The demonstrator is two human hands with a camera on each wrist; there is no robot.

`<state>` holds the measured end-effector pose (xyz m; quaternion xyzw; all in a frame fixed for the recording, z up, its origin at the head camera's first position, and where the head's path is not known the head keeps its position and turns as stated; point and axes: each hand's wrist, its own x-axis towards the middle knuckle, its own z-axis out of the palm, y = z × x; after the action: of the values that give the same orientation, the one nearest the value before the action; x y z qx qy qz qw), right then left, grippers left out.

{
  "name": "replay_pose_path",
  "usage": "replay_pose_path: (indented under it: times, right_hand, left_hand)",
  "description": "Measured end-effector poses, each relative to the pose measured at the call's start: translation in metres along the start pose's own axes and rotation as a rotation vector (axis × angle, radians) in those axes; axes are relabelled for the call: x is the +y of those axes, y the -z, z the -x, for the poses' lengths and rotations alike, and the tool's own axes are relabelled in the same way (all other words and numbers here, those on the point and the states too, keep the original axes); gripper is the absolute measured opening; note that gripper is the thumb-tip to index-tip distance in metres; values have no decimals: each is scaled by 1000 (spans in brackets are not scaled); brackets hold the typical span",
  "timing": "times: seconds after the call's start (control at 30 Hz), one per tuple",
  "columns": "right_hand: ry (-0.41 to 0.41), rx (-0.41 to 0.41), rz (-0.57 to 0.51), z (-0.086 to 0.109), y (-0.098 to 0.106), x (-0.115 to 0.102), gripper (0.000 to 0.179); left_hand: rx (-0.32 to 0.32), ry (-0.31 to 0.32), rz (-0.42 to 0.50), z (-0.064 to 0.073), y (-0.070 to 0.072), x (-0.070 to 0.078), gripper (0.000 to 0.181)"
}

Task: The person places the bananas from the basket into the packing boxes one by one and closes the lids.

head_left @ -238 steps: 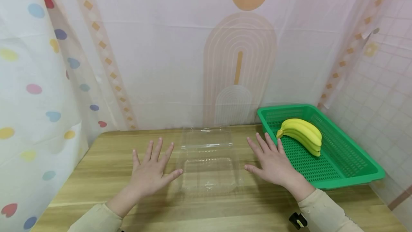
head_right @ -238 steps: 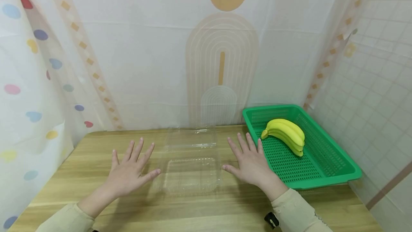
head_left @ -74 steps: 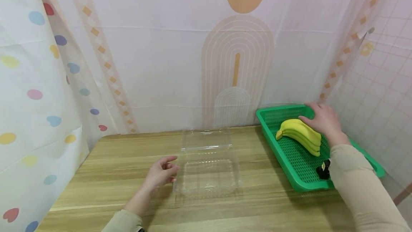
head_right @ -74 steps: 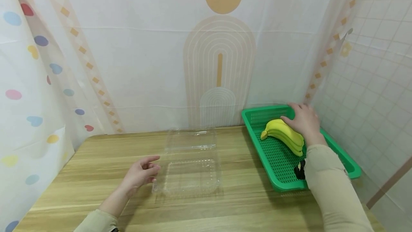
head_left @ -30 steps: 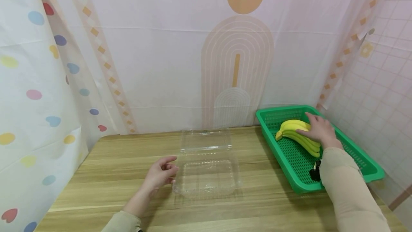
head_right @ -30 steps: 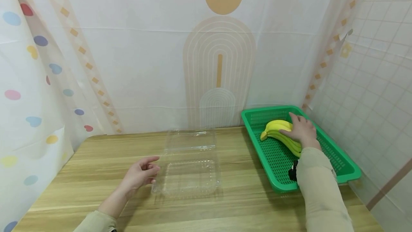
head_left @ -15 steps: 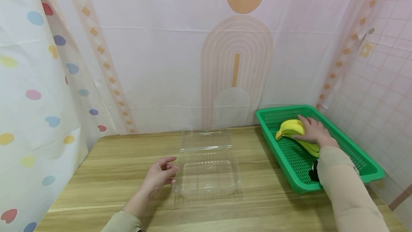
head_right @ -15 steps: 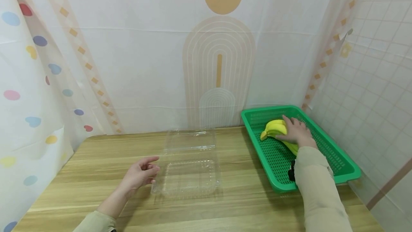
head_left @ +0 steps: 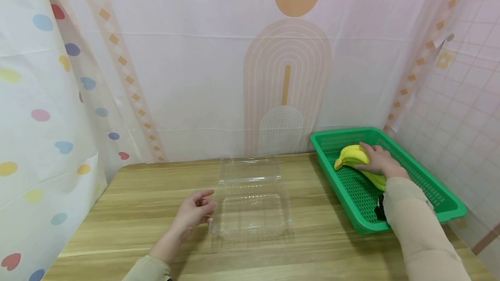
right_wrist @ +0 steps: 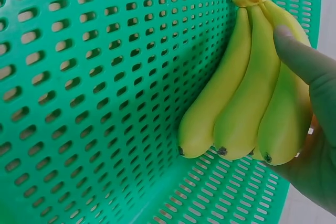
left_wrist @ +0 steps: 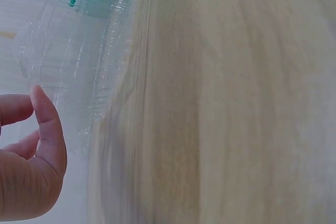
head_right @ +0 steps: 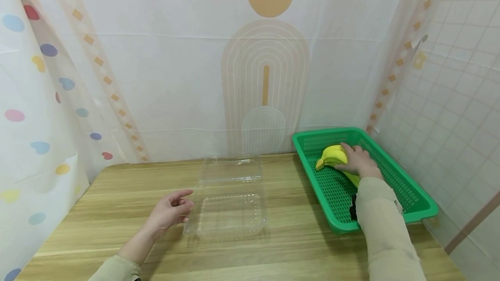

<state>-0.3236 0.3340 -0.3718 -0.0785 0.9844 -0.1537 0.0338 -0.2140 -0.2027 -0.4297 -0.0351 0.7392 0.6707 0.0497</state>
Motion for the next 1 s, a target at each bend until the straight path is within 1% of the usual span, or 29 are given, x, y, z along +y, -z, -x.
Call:
replay_pose_path:
  times: [0.17, 0.5, 0.73, 1.0]
  right_hand:
    - [12, 22, 13, 1, 1, -2, 81]
    - [36, 26, 65, 2, 2, -2, 69]
    - [42, 20, 89, 2, 3, -4, 58]
    - [51, 38, 103, 0, 1, -1, 55]
  left_hand:
    - [-1, 1, 0, 0, 0, 0, 50]
    - [-28, 2, 11, 1, 0, 0, 52]
    - [-17, 7, 9, -1, -1, -1, 51]
    - [-14, 5, 9, -2, -1, -3, 52]
